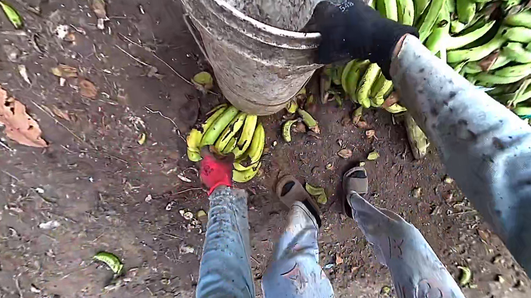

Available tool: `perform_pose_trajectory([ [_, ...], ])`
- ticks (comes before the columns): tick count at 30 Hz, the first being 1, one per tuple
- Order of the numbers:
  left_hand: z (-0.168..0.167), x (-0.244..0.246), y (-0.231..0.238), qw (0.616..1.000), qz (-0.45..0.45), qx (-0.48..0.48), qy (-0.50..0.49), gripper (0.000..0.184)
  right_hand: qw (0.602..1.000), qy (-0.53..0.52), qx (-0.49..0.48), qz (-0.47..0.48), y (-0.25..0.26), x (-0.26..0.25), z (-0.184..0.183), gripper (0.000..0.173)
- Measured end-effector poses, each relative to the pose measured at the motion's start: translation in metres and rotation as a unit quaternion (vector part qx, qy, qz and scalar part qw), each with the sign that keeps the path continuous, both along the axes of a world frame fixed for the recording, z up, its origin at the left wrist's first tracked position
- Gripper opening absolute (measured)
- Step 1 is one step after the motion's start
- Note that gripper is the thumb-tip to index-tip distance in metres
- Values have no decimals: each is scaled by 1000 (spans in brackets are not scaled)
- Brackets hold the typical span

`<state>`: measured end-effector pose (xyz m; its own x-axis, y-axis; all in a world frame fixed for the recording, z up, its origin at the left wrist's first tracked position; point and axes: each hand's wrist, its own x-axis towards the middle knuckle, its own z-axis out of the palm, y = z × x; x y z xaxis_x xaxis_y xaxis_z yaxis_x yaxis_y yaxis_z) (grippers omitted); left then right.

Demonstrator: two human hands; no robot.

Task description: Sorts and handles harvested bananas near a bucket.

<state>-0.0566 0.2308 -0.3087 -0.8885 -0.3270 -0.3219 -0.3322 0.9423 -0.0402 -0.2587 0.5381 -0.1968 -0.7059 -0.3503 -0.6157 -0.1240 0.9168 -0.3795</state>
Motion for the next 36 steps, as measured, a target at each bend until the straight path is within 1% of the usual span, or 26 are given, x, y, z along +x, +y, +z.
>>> perform_pose_trajectory([
  [1, -46, 8, -33, 997, 18, 47, 55, 52, 1000, 4, -10, -16, 4, -5, 0, 31],
  [2, -73, 2, -56, 993, 75, 89, 28, 55, 999, 6, -27, -30, 6, -12, 2, 28],
  [4, -98, -16, -78, 978, 161, 133, 4, 54, 996, 22, -76, -40, 4, -28, 5, 30],
  [6, -107, -8, -80, 969, 195, 142, 43, 50, 988, 41, -138, -53, -5, -41, 0, 28],
  [7, -108, -4, -80, 965, 205, 145, 76, 47, 983, 50, -171, -42, -9, -48, -8, 20],
  [8, -109, -4, -77, 959, 212, 153, 109, 44, 977, 67, -202, 3, -7, -63, -18, 12],
  [10, -112, -6, -74, 951, 212, 160, 156, 42, 935, 161, -263, 176, 18, -118, -66, 16],
  [11, -111, -7, -79, 952, 202, 149, 173, 42, 921, 180, -264, 224, 29, -139, -82, 20],
  [12, -108, -11, -87, 954, 189, 137, 187, 44, 918, 186, -253, 241, 37, -149, -90, 23],
  [14, -100, -31, -108, 957, 149, 101, 226, 43, 933, 194, -223, 204, 48, -152, -87, 23],
  [17, -77, -53, -132, 955, 119, 36, 268, 46, 924, 211, -267, 176, 56, -132, -86, 17],
  [19, -56, -69, -145, 944, 143, 14, 297, 52, 918, 222, -300, 137, 43, -90, -67, 19],
  [21, -42, -82, -166, 921, 170, 39, 349, 61, 943, 174, -278, 58, 15, -36, -34, 19],
  [22, -35, -92, -176, 907, 168, 82, 376, 69, 949, 167, -262, 46, 4, -17, -28, 19],
  [23, -29, -105, -185, 884, 154, 157, 411, 78, 952, 184, -238, 54, -4, -2, -25, 21],
  [24, -28, -120, -195, 845, 126, 263, 449, 82, 949, 223, -212, 65, -13, 10, -22, 28],
  [25, -22, -130, -192, 786, 110, 376, 478, 76, 943, 256, -194, 90, -23, 21, -22, 39],
  [26, -4, -134, -166, 716, 135, 463, 505, 67, 933, 286, -182, 117, -35, 30, -26, 51],
  [27, 25, -135, -127, 664, 159, 519, 515, 59, 926, 302, -178, 139, -48, 38, -29, 57],
  [28, 45, -131, -101, 660, 102, 546, 506, 56, 921, 311, -178, 153, -59, 45, -30, 58],
  [30, 59, -125, -67, 717, -58, 496, 486, 52, 904, 338, -188, 181, -79, 54, -33, 61],
  [32, 79, -120, -16, 811, -102, 384, 430, 36, 872, 392, -218, 195, -89, 67, -41, 65],
  [33, 90, -120, 10, 859, -101, 326, 383, 32, 843, 442, -246, 181, -86, 78, -50, 63],
  [34, 95, -126, 27, 895, -97, 278, 336, 34, 799, 506, -293, 140, -76, 92, -62, 56],
  [35, 91, -137, 34, 908, -89, 242, 330, 38, 738, 570, -355, 69, -63, 106, -82, 44],
  [36, 84, -147, 34, 903, -75, 238, 349, 38, 685, 605, -405, -32, -49, 121, -111, 32],
])
